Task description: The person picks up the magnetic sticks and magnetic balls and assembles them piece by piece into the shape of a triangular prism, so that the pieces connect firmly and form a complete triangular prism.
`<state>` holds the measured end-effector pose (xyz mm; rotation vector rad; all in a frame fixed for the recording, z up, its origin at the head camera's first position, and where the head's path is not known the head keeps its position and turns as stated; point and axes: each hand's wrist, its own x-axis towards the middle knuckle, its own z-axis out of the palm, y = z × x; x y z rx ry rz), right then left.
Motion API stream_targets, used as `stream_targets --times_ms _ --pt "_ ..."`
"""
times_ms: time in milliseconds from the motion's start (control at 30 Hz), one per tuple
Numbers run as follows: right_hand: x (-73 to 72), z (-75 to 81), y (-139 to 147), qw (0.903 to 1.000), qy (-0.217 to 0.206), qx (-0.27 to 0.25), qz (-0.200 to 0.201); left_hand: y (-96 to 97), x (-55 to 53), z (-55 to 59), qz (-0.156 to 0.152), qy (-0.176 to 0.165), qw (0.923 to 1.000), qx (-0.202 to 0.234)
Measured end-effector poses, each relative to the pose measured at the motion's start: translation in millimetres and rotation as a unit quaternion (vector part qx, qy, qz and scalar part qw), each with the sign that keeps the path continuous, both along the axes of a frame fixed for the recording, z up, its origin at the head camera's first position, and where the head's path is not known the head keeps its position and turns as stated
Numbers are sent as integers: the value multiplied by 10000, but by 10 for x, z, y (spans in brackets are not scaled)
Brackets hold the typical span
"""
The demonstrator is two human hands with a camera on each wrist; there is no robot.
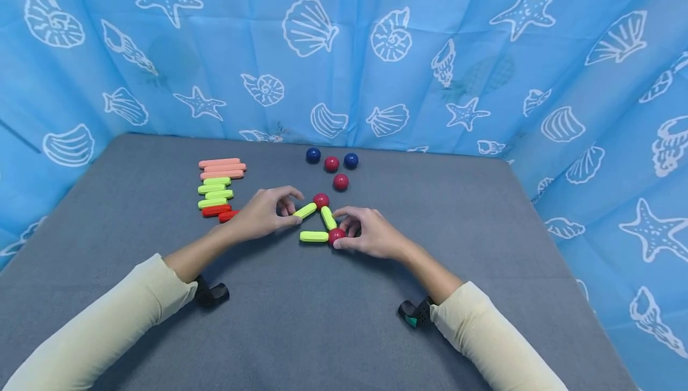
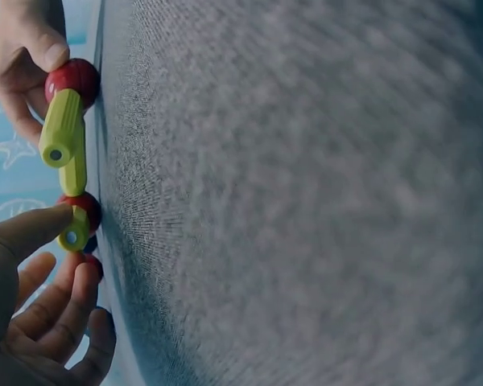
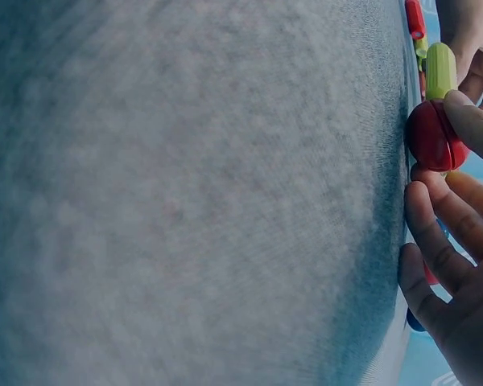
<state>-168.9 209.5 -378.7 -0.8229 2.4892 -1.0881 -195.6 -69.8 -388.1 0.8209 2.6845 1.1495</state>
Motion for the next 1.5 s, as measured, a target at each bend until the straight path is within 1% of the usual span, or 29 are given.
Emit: stream_targets --times_ms 233,300,433,533,600,700,800,933,1033,1167,1333,1433,1500 --pt "1 9 -2 10000 37 -17 25 -85 -14 -17 -316 -239 9990 199" --pt "1 8 -2 10000 54 -19 24 -107 -20 -11 -361 -306 9986 255" --pt "-2 -4 1 10000 68 -16 21 -123 -60 -6 -343 -332 9985 261" --pt "-4 -21 10 10000 79 -16 20 -109 -114 13 -299 -301 9986 324" --pt "-6 -27 17 10000 66 -18 24 -87 -168 33 -225 -311 9984 403" --pt "-10 -25 21 10000 34 -17 32 -46 -285 66 -48 -318 9980 540" --pt "-21 -19 21 10000 -9 -9 35 3 -437 90 256 -258 9972 655" --pt "-30 -16 16 10000 -41 -4 41 68 -639 102 768 -168 9944 701" --pt "-27 -23 24 10000 -47 -22 55 124 -768 89 1096 -252 9915 655" --pt "-21 -44 46 9999 -50 -56 73 202 -897 62 1368 -492 9875 616" --pt "-26 -43 41 9999 -38 -108 90 250 -991 58 1542 -651 9837 656" --pt "-40 -40 35 9999 -15 -120 101 266 -1043 51 1460 -641 9856 565" --pt "-49 -36 28 9999 -48 -109 97 281 -1078 45 1341 -632 9879 448"
